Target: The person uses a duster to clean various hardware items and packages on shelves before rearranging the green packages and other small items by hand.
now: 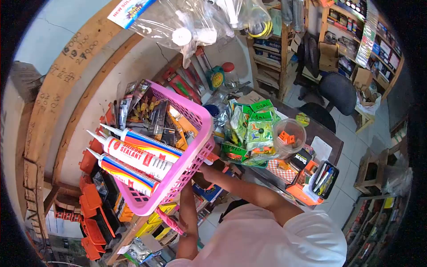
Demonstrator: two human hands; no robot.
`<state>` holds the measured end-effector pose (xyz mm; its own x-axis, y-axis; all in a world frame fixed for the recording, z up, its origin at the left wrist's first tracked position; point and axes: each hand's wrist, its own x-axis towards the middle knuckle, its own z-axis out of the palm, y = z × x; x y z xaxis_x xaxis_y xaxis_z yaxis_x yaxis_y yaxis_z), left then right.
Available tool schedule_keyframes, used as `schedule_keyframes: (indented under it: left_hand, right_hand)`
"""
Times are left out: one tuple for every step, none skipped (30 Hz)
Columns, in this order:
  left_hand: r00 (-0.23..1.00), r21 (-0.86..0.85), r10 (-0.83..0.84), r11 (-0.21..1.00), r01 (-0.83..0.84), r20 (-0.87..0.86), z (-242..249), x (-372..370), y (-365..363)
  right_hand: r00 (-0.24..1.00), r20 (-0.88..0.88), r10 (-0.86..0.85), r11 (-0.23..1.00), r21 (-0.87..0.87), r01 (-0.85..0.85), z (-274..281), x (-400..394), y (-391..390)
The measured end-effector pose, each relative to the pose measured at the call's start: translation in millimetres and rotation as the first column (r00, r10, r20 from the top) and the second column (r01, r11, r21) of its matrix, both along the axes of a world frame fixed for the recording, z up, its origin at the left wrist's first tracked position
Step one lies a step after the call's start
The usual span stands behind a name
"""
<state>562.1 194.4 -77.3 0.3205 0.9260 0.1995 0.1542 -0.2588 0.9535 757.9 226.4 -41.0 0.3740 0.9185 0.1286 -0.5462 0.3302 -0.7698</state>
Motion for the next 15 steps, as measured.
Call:
schedule_keyframes:
  left_hand:
    - [1.000,-0.013,0.005,1.000,-0.005,-0.008,-4,-4,-5]
    - [1.000,-0.028,0.011,1.000,-0.011,-0.013,-14,-22,-17]
    - [1.000,-0.046,0.017,0.999,-0.018,-0.016,-22,-34,-29]
    - [1.000,-0.063,0.024,0.998,-0.025,-0.015,12,44,40]
    - [0.999,-0.081,0.033,0.996,-0.035,-0.016,50,130,113]
    - [0.999,-0.101,0.047,0.994,-0.049,-0.022,44,134,115]
    - [0.998,-0.115,0.059,0.991,-0.062,-0.033,39,133,113]
    - [0.997,-0.127,0.064,0.989,-0.070,-0.048,33,126,108]
    - [0.996,-0.136,0.067,0.988,-0.075,-0.061,29,129,107]
    - [0.995,-0.143,0.065,0.987,-0.075,-0.073,23,124,102]
    - [0.995,-0.149,0.059,0.986,-0.071,-0.083,15,119,97]
    - [0.994,-0.155,0.052,0.986,-0.066,-0.094,9,114,90]
    - [0.993,-0.160,0.047,0.985,-0.064,-0.104,3,105,82]
    - [0.992,-0.163,0.046,0.985,-0.064,-0.115,-3,96,75]
    - [0.991,-0.164,0.047,0.984,-0.067,-0.124,-6,86,68]
  right_hand:
    - [0.994,0.102,0.046,0.984,-0.175,-0.028,2,-2,-12]
    - [0.974,0.197,0.113,0.937,-0.347,-0.039,17,0,-32]
    - [0.943,0.015,0.332,0.880,-0.365,-0.304,48,11,-61]
    - [0.836,-0.167,0.522,0.768,-0.335,-0.546,82,27,-93]
    - [0.816,-0.033,0.577,0.769,-0.315,-0.556,99,37,-118]
    - [0.776,0.096,0.624,0.763,-0.293,-0.577,110,46,-140]
    - [0.650,0.050,0.758,0.640,-0.250,-0.726,118,61,-155]
    - [0.506,0.012,0.863,0.499,-0.190,-0.846,125,79,-166]
    - [0.421,0.102,0.901,0.433,-0.184,-0.882,132,99,-176]
    - [0.335,0.193,0.922,0.369,-0.183,-0.911,139,120,-184]
    - [0.310,0.255,0.916,0.366,-0.211,-0.906,145,144,-187]
    - [0.283,0.315,0.906,0.365,-0.239,-0.900,152,167,-187]
    - [0.340,0.354,0.871,0.453,-0.315,-0.834,165,188,-186]
    - [0.385,0.401,0.831,0.534,-0.384,-0.753,175,207,-182]
    - [0.494,0.431,0.755,0.653,-0.425,-0.627,176,225,-178]
